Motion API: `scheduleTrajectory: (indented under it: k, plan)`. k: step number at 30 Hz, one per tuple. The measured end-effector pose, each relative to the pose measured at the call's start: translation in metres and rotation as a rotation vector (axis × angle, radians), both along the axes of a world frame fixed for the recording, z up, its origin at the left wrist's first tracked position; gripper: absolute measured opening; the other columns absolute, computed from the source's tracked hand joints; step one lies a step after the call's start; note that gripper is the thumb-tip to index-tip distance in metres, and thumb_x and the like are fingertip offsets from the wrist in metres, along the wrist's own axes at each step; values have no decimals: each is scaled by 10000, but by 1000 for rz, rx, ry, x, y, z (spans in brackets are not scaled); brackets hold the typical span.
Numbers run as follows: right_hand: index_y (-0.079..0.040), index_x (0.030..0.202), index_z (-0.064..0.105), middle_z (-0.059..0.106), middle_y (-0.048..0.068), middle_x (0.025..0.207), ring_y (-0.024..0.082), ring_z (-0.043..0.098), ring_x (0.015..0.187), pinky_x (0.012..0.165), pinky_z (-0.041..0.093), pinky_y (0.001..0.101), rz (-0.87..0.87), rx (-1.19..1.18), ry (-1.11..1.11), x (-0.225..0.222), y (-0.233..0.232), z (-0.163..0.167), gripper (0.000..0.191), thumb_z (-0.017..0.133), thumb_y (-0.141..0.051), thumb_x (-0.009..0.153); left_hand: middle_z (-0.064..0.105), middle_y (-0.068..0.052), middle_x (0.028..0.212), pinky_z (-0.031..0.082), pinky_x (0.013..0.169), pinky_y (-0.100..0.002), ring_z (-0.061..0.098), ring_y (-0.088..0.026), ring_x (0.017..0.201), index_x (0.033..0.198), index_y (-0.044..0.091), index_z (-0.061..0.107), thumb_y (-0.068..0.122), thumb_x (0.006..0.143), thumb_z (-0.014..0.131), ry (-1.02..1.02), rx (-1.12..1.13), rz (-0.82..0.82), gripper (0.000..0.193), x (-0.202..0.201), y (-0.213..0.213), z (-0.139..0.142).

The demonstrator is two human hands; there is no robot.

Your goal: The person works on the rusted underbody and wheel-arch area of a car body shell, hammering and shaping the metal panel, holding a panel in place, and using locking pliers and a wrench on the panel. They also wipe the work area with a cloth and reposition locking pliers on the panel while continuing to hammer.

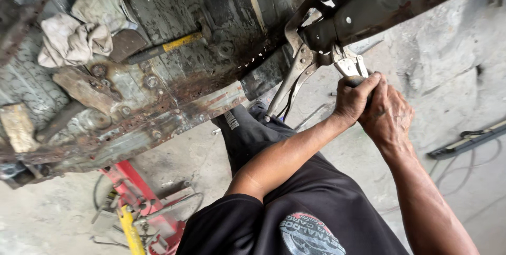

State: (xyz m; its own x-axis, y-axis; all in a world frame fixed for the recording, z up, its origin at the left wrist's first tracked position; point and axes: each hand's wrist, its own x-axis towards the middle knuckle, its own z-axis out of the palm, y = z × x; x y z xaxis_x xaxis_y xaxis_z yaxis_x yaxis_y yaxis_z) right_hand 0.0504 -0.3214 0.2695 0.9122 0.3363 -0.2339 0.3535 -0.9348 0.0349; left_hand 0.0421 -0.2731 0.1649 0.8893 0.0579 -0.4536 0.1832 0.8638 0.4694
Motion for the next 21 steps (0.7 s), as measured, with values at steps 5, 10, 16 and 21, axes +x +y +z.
scheduleTrajectory:
  k: [5,10,16,21]
  plan:
    - [-1,1537,464,687,241,1104,399,680,1004,809,553,493,4,188,153,4,-24,9,843,791,-247,800,681,-37,930,523,723,-293,638,-125,819,996,32,706,225,989,732,45,-135,-66,195,-4,16,4]
    - [-50,1575,429,699,150,1237,212,681,1063,879,550,384,-512,835,653,10,-83,12,834,739,-344,859,712,-80,977,534,861,-324,671,-163,909,1054,26,699,214,929,785,123,-154,-53,241,-5,16,13]
    - [98,1240,690,724,141,977,203,698,871,794,559,304,-765,963,1013,23,-130,-10,546,783,-253,832,706,-101,973,540,833,-364,670,-217,894,1085,12,685,199,928,772,221,-94,-89,259,-6,7,10]
    - [71,1033,723,695,70,788,142,615,666,617,501,295,-642,982,1322,55,-117,-40,424,834,-243,770,694,-116,1023,540,885,-373,667,-227,950,1104,5,684,198,946,734,186,-89,-129,255,-12,12,6]
